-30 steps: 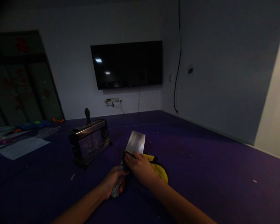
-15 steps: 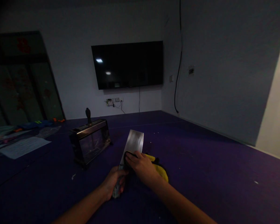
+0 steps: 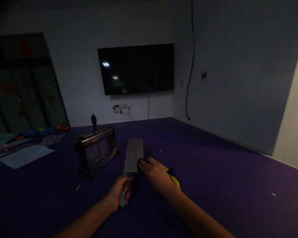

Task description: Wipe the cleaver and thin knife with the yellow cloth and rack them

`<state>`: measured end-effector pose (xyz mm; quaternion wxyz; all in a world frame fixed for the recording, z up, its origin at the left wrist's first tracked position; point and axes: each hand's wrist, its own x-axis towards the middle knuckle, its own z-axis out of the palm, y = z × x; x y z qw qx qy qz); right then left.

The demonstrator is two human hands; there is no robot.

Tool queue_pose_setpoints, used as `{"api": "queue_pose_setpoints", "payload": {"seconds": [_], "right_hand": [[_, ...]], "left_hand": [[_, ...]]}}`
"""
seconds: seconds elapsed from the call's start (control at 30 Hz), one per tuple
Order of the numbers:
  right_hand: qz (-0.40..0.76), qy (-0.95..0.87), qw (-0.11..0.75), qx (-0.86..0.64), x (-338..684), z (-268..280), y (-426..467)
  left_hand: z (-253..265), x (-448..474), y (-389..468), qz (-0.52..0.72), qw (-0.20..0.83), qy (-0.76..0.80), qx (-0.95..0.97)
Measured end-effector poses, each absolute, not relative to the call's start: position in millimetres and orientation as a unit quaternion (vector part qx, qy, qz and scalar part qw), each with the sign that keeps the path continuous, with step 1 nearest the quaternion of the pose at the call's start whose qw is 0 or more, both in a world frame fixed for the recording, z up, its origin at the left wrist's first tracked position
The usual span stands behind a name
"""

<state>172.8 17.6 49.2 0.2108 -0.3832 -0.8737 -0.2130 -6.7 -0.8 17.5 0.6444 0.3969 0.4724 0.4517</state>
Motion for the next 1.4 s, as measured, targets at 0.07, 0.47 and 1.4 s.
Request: {"api": "queue_pose_setpoints", "payload": {"seconds": [0.07, 0.47, 1.4], "right_hand": [[-0.213, -0.876, 0.206, -0.38, 173, 49, 17], [-0.248, -0.895, 0.185, -0.321, 152, 42, 7], [-0.209, -0.87, 0.201, -0.399, 175, 48, 18]], "left_hand": [[17, -7, -1, 0.447, 0.644, 0.472, 0.402], [17, 1, -9, 0.405, 0.63, 0.46, 0.477], [23, -11, -4, 0.461, 0.619, 0.487, 0.409]]}}
